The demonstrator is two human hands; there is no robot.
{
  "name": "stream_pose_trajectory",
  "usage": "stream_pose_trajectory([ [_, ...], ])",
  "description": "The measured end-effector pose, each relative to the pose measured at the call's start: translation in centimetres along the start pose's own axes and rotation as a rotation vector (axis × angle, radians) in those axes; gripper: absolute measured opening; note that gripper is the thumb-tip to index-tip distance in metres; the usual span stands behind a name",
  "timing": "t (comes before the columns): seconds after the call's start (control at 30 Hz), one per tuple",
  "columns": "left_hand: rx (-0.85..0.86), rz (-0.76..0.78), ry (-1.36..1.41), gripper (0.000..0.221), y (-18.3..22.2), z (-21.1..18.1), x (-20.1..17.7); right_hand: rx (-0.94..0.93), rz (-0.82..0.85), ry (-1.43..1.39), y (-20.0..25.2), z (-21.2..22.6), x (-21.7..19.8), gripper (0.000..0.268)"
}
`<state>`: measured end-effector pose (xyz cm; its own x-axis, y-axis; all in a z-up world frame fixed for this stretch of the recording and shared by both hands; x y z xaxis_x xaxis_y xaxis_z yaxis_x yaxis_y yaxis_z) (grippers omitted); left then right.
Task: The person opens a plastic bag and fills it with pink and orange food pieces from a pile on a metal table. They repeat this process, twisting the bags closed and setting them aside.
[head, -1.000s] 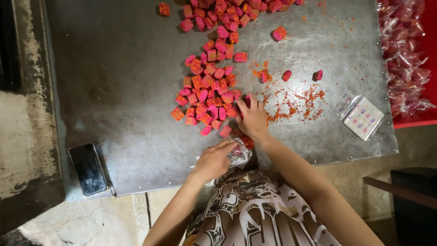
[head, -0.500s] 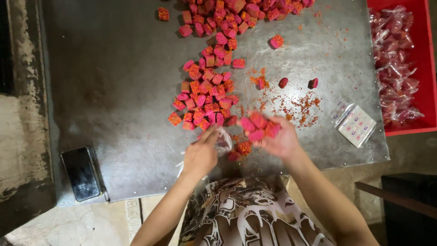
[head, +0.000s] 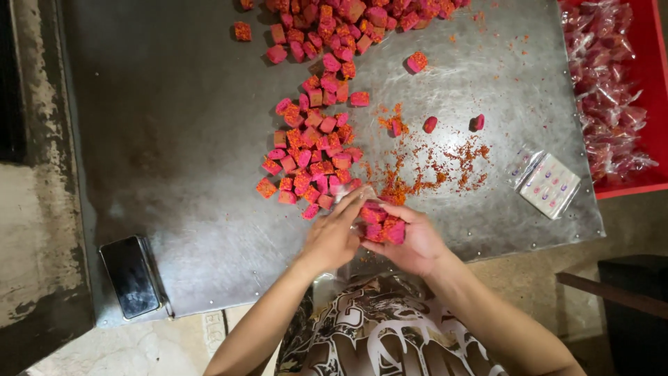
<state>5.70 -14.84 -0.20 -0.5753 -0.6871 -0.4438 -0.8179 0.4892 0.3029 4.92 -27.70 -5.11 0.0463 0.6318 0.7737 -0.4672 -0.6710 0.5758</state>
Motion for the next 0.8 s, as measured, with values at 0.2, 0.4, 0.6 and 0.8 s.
stream_pose_trajectory([
  [0.2,0.017,-0.089,0.111,0.087,-0.3,1.3,-0.6,-0.039,0.007,-0.059,-0.5,-0.5,0.1,0.03],
  [0.4,0.009,-0.01,0.092,0.086,-1.0,1.0,-0.9,-0.038,0.081,0.069,-0.6,0.4,1.4,0.046],
  [0.6,0.1,-0.062,0.017,0.077,-1.4,0.6,-1.9,-0.053,-0.164,1.489,-0.3,3.1,1.2,0.056],
  [0.8,-0.347,-0.012,-0.388,0.064,-2.5,4.6,-4.6,-0.534,-0.182,1.979,-1.9,5.0,1.0,0.017],
])
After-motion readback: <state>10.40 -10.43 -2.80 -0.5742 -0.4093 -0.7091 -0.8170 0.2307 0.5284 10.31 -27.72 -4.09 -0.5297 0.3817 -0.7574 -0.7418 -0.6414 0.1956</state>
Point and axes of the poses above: each hand's wrist, its own y-axis away from the middle knuckle, its own x-axis out of the palm, z = x × y, the point moved 9 cm from there along -y, towards the middle knuckle, and after that the axes turned 15 degrees about z, right-handed, at the moved point
